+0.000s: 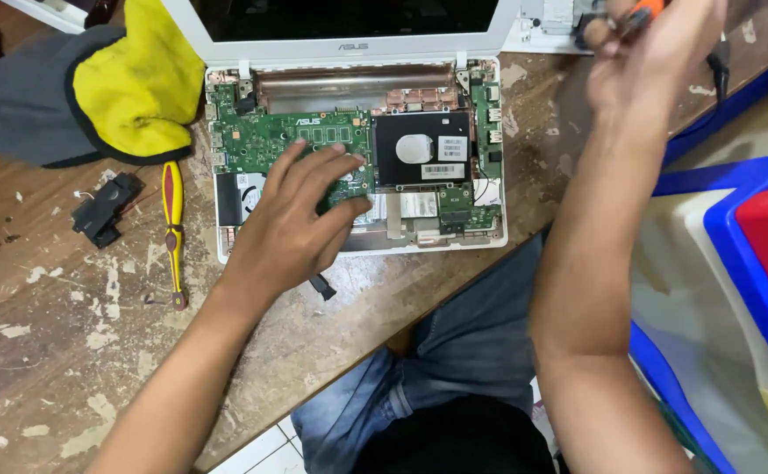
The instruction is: Repairing a laptop by installing an internal component and securing it with screws using a screwdriver.
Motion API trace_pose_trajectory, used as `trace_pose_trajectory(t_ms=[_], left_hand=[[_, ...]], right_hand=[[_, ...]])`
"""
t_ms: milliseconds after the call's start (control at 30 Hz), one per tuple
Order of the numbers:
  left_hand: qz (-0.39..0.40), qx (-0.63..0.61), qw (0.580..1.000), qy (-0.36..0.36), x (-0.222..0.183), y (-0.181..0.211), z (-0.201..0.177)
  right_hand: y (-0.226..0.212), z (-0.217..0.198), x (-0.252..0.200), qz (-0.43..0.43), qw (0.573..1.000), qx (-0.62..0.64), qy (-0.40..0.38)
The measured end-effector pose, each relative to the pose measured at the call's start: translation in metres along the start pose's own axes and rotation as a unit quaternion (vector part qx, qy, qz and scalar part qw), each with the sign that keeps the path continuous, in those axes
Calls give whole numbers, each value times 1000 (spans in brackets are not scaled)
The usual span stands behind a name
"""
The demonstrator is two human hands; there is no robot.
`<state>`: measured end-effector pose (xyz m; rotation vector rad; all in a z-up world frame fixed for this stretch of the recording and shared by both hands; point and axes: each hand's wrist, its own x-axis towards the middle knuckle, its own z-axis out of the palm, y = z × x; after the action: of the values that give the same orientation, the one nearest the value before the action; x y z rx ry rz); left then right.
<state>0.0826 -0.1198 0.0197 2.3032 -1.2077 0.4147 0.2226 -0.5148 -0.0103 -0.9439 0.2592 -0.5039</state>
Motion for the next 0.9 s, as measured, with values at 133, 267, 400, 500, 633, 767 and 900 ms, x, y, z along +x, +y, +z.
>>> trace_pose_trajectory(t_ms=[133,267,400,500,633,767,900], left_hand=[[-27,7,1000,6,9,1,6],[-80,7,996,-50,27,3,9],[-106,15,991,-74,46,-1,16],[-104,22,991,-86,59,-4,25],[-81,38,995,-52,68,-6,36],[-103,28,991,-84,69,-8,39],[-119,34,987,-100,68,-7,34]], right_hand=[[-11,50,-92,-29,992,-102,-74],[1,38,-99,-26,973,-155,-171],[3,34,-106,-53,951,-208,-220],[9,29,-111,-69,949,-247,-183],[14,23,-118,-134,940,-266,-168],[-1,47,-117,-262,883,-271,-279],[3,45,-118,-289,875,-274,-276]])
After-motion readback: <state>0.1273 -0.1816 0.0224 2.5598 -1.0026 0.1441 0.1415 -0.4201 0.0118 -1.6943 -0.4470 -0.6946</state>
